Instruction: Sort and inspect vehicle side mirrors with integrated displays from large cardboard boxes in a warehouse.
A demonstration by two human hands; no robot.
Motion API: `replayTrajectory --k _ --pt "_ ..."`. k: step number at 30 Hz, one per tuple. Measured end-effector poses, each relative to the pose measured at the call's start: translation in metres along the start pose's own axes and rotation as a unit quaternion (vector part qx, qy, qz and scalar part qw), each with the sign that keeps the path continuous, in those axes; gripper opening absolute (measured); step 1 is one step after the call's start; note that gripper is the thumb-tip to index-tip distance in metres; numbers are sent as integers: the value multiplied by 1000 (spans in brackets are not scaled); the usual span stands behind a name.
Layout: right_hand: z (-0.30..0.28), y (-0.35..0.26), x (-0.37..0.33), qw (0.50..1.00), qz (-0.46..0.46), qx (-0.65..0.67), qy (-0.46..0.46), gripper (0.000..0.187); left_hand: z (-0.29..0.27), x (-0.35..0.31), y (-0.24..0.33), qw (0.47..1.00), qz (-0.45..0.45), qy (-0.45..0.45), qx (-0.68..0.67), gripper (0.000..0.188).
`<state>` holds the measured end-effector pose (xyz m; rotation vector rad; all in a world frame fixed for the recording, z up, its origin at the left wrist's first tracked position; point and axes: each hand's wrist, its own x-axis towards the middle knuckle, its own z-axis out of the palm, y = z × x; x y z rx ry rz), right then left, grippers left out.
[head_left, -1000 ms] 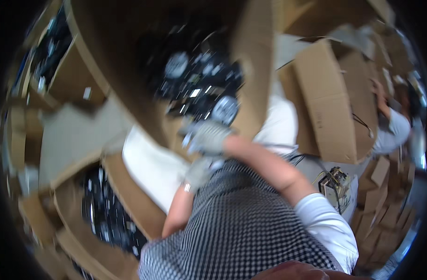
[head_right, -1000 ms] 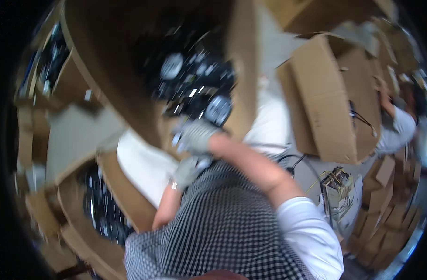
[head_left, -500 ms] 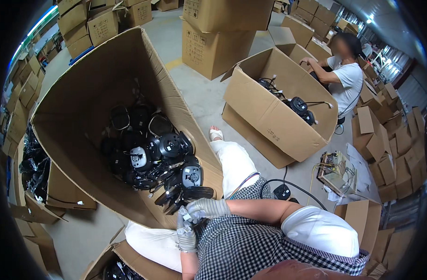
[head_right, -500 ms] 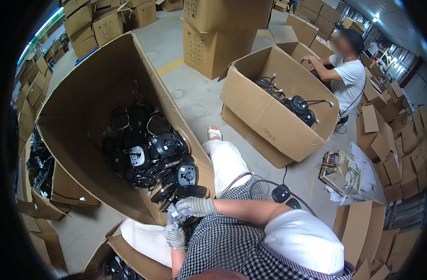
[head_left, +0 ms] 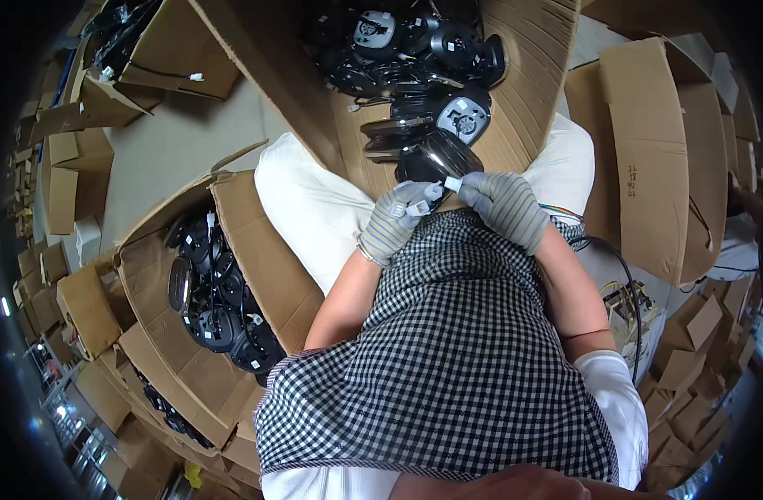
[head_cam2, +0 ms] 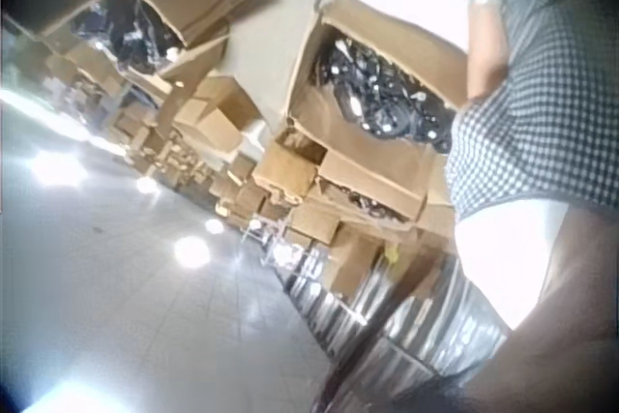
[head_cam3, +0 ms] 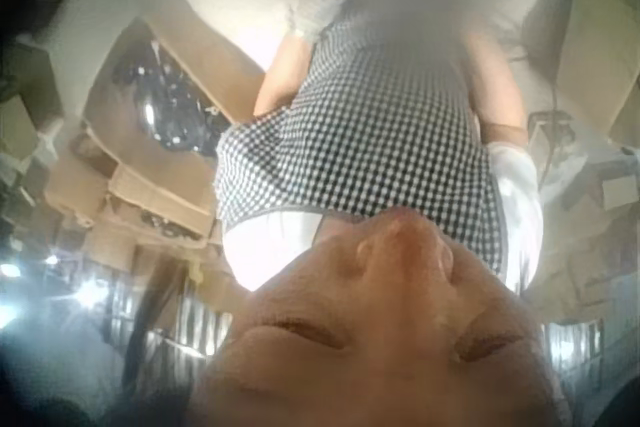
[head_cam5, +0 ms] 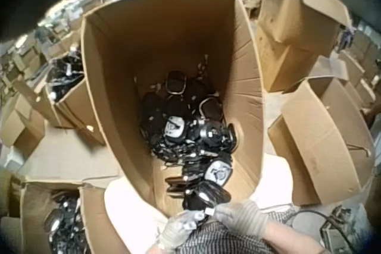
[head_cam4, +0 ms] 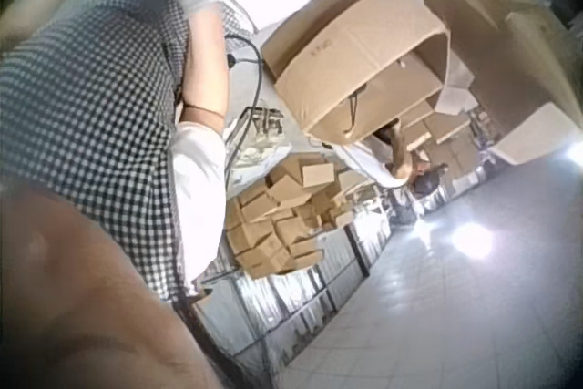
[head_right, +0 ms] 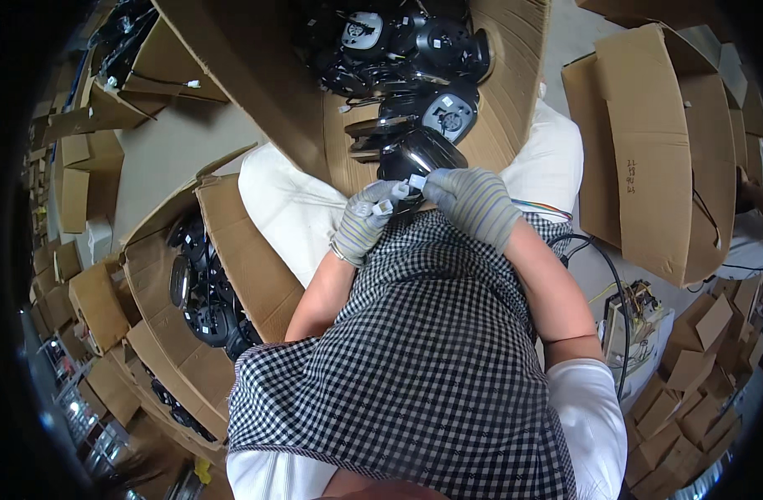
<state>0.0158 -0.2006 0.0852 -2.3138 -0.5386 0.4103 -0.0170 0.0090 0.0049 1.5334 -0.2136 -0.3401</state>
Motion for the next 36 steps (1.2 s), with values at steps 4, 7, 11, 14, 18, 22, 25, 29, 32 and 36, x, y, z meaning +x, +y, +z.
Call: replayTrajectory --k 4,7,11,14,18,22,25,29,32,36 --pt "7 -5 3 993 61 -26 -100 18 2 -4 -5 998 5 -6 63 37" --pt "12 10 1 972 93 174 -127 24 5 -3 6 984 47 20 173 30" --pt "16 27 -7 825 240 472 -197 35 3 -2 -1 920 116 62 370 28" --pt "29 40 -16 708 269 621 -203 33 2 2 -3 931 174 56 317 26" --pt "43 65 -30 707 215 645 -197 29 2 6 6 915 159 -70 363 21" --pt "39 61 -31 783 183 524 -281 21 -2 5 2 928 198 -215 230 16" --pt "38 54 -28 757 333 469 -310 17 1 14 2 905 -32 -342 249 21" --pt "56 77 -34 702 333 556 -296 14 3 13 -16 905 -95 -351 223 26" --pt "56 82 -33 725 294 545 -301 16 2 8 -20 908 -107 -347 208 22" --pt "35 66 -12 853 123 330 -384 15 1 6 -23 912 -117 -337 202 23"
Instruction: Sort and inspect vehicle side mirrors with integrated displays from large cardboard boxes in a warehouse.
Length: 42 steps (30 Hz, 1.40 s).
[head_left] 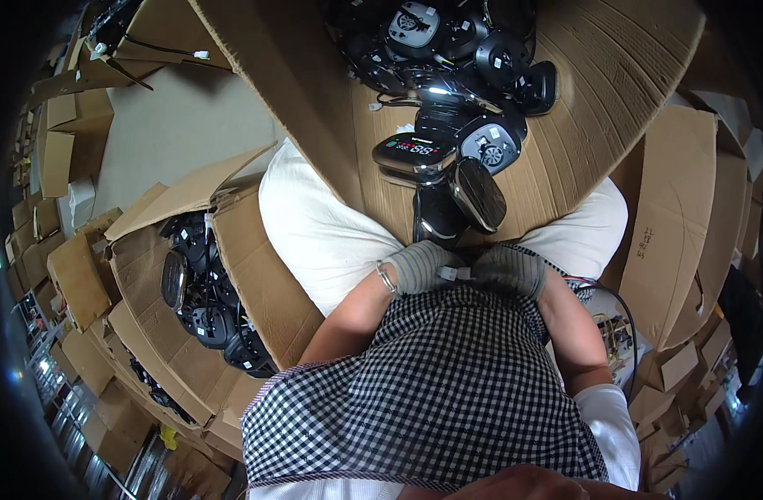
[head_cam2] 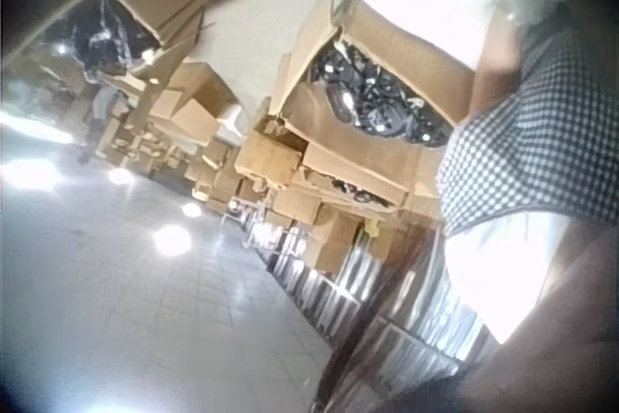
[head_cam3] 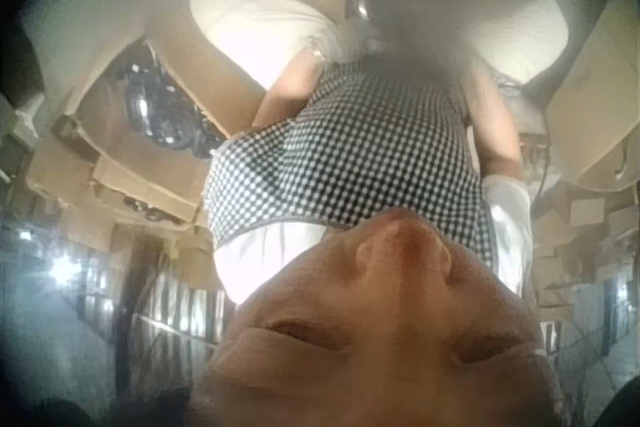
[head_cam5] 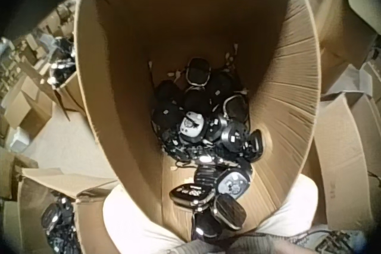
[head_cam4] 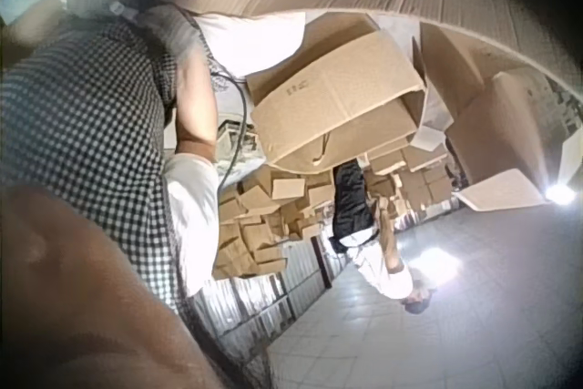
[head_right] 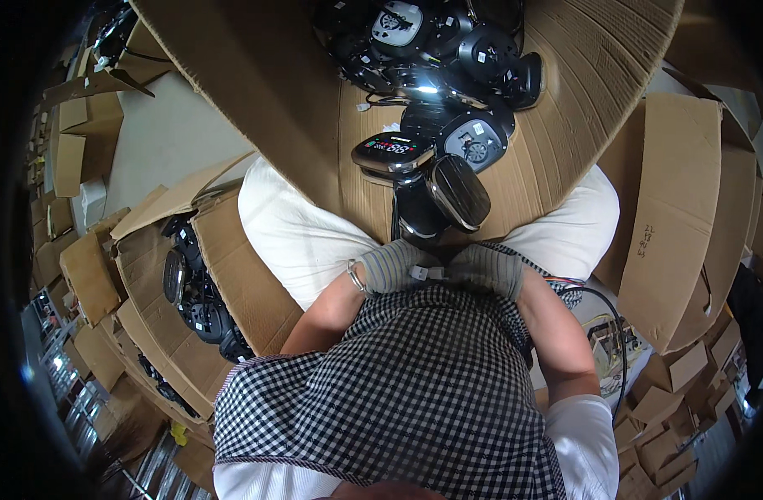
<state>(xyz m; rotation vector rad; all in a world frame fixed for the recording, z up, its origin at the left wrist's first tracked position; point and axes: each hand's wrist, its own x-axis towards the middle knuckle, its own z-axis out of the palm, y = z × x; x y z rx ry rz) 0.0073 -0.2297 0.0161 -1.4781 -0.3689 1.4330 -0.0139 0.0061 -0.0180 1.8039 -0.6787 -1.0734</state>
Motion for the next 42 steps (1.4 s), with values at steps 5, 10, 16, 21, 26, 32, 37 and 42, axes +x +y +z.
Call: replayTrajectory --k 5,10,16,21,26,32,37,42 --pt "-16 -25 8 996 -43 12 77 16 -19 -4 31 995 -39 67 -65 24" --pt "-77 -123 47 924 42 28 378 30 -6 -1 19 953 -31 161 -253 27" --pt "-155 -80 198 828 4 -416 376 31 -3 -1 13 980 85 173 -48 21" --pt "-175 -59 250 697 158 -485 503 36 -4 -9 17 950 52 214 -221 22" --pt "-189 -67 239 770 244 -477 346 31 -11 -6 18 956 45 203 -207 29" --pt "-126 -62 131 709 -158 -523 446 18 -5 -13 11 922 -59 277 264 21" --pt "-39 -60 75 741 -150 -577 310 10 -9 -6 -8 833 -114 477 258 31" --pt "-1 -42 56 790 49 -565 234 14 -18 0 25 646 150 577 -476 51"
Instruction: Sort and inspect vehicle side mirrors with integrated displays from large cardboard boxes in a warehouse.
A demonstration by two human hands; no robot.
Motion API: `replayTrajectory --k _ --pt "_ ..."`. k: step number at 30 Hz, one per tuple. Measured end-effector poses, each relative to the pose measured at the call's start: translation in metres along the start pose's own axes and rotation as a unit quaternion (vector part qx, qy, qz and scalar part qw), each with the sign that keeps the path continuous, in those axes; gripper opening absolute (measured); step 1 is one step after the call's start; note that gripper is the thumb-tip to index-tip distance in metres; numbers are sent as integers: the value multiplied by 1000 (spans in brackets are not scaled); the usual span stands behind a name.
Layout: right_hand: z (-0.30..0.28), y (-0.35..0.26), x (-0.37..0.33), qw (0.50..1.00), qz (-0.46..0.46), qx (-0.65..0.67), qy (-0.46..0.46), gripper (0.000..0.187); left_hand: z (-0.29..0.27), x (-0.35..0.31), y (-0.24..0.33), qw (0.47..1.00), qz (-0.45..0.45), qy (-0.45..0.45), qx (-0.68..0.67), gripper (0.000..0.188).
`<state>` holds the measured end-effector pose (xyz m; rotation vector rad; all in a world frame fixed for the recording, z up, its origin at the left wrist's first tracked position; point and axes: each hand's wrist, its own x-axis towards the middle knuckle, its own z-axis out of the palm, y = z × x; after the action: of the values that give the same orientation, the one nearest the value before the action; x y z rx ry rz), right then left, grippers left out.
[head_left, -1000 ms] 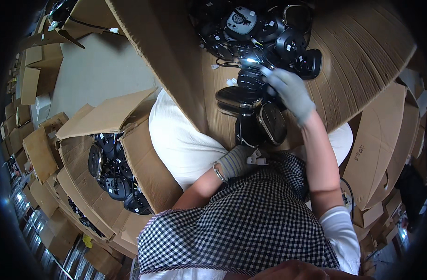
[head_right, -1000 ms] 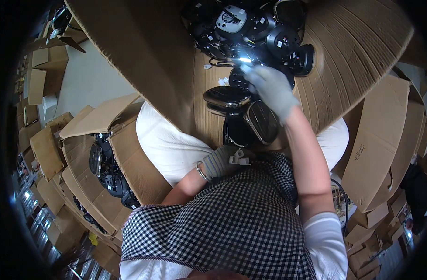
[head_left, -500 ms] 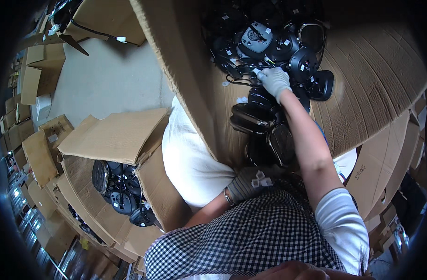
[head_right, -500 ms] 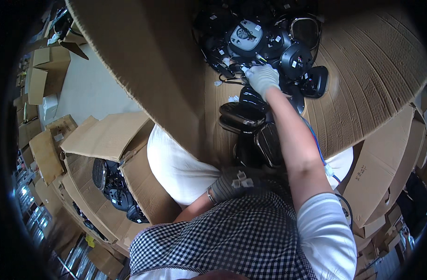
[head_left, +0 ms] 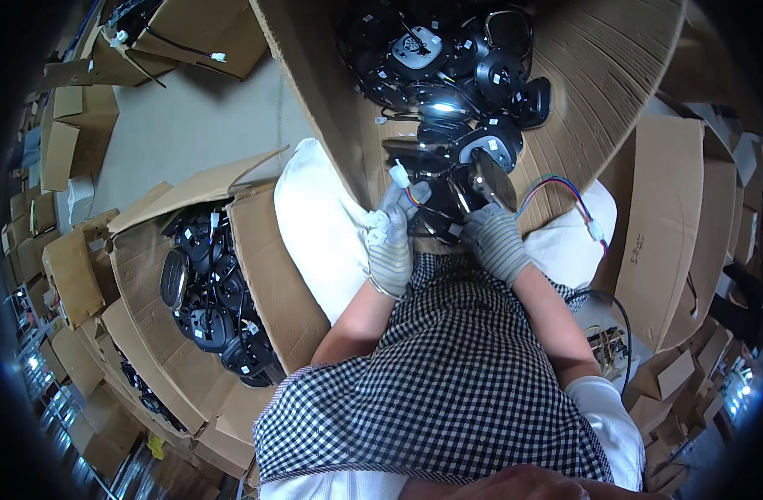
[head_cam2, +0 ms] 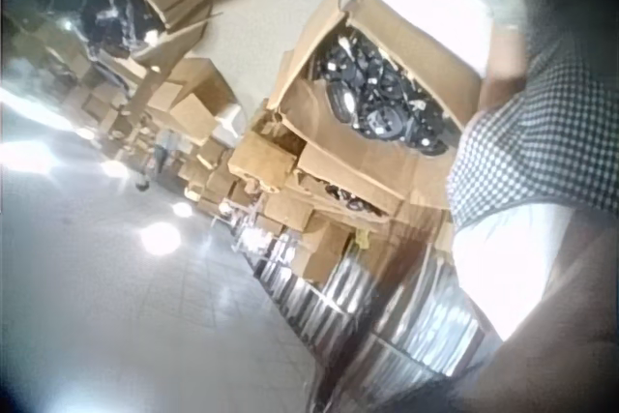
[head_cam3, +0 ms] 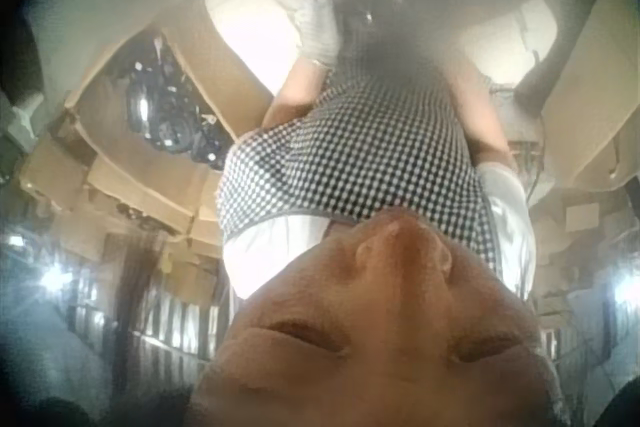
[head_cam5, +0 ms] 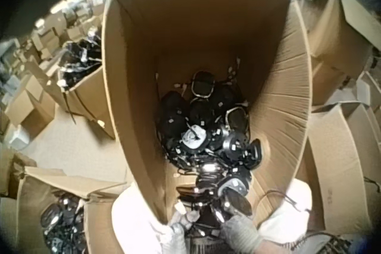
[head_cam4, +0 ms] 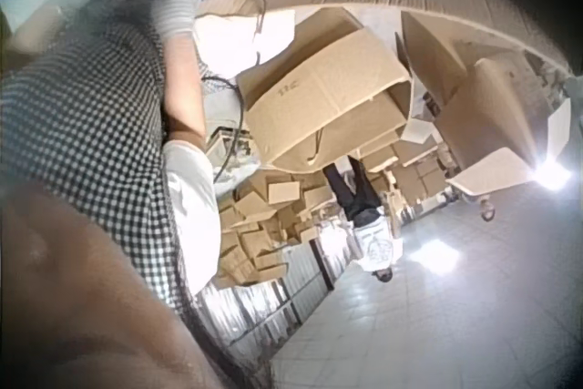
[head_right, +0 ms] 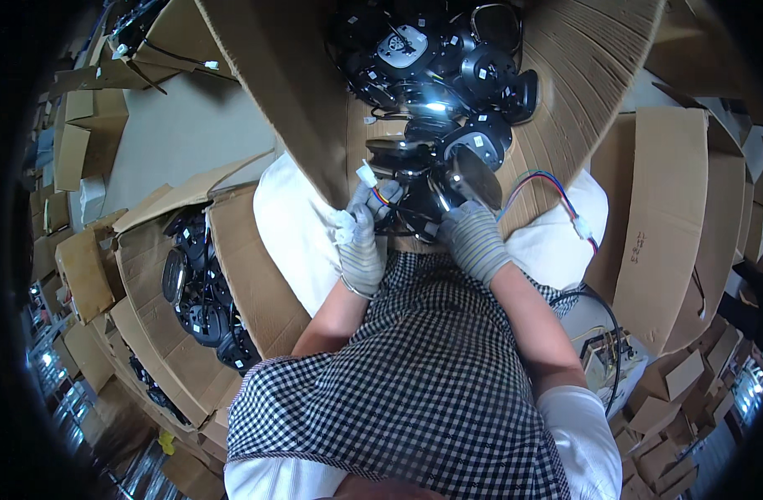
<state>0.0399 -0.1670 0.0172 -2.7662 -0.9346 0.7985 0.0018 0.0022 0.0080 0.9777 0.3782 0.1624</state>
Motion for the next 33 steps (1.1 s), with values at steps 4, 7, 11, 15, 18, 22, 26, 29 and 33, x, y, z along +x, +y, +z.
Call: replayTrajectory --k 4,7,11,15,18,22,26,29,33 --pt "14 21 -24 984 -58 104 129 11 1 -4 16 994 -29 -70 85 53" --pt "-1 27 -36 928 -212 64 300 22 -8 -8 15 983 -66 -99 140 50" --pt "-39 7 -48 807 24 584 84 40 -11 -12 10 946 -88 -160 268 41" --pt "-37 -6 -36 861 -14 502 82 36 -9 -13 2 878 83 -205 424 32" --pt "-24 -10 -33 758 79 647 -2 37 -11 -16 -3 809 204 -231 501 39" --pt "-16 13 -41 672 108 713 -170 38 -12 -15 -3 812 241 -306 436 40" --pt "43 12 -38 735 -39 677 -9 47 -15 -15 -8 731 305 -362 491 36" --pt "26 -1 -40 784 16 620 -24 45 -17 -17 -9 727 259 -372 515 32" --pt "41 5 -40 819 30 568 -79 43 -19 -20 -13 690 64 -431 578 28"
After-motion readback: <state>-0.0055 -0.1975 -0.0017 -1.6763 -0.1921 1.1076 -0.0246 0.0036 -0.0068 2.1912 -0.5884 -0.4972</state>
